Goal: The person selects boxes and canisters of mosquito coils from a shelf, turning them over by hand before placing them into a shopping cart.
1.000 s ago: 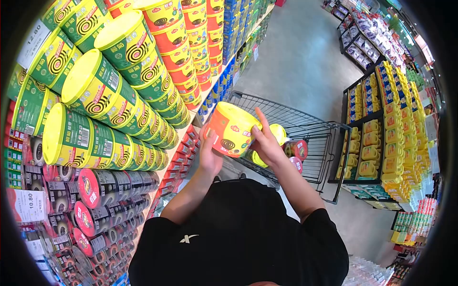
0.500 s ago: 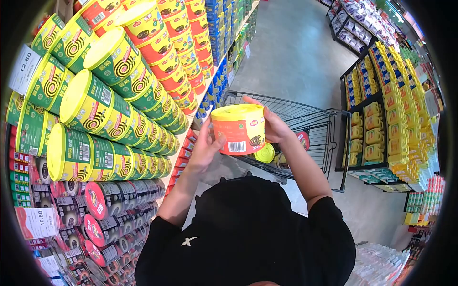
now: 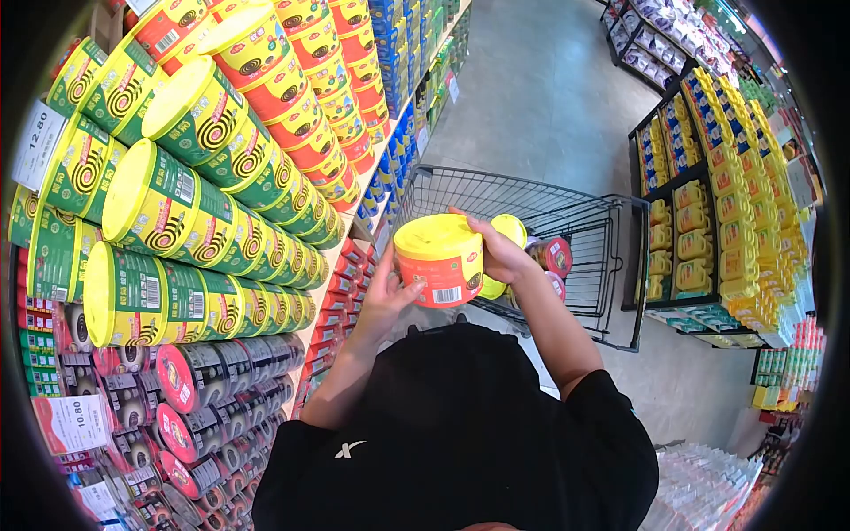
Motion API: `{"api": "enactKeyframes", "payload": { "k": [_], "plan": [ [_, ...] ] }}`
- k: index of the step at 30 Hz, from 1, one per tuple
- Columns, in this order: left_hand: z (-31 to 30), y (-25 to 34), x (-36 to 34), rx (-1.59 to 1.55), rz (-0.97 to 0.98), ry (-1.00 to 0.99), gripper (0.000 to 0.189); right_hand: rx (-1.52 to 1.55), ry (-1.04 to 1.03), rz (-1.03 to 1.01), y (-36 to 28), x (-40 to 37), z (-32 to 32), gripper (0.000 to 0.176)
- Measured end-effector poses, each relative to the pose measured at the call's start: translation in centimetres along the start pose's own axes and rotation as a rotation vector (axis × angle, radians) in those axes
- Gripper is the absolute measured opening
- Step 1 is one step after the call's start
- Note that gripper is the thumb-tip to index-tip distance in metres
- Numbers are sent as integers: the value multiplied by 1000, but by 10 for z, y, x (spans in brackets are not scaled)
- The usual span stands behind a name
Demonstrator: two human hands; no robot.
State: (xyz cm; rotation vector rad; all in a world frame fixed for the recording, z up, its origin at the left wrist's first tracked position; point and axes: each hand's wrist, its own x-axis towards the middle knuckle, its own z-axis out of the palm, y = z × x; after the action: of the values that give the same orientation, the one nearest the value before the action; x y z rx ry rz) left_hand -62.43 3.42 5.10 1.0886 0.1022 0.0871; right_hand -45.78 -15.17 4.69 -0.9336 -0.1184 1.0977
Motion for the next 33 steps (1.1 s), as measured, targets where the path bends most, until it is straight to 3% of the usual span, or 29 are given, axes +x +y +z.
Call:
{"api": "enactKeyframes", "payload": {
  "k": [17, 20, 26, 33],
  "plan": [
    [-18, -5, -8, -86, -109, 112, 58, 166, -12, -47, 6, -9, -14, 60],
    [-18, -10, -11, -100, -117, 210, 49, 175, 7, -40, 5, -12, -9, 60],
    [-48, -33, -20, -294, -43, 221, 15, 198, -9, -23, 9, -14, 2, 60],
    [-64, -24, -35, -350, -67, 288, 14, 178, -48, -48, 24, -5, 17, 62]
  ]
}}
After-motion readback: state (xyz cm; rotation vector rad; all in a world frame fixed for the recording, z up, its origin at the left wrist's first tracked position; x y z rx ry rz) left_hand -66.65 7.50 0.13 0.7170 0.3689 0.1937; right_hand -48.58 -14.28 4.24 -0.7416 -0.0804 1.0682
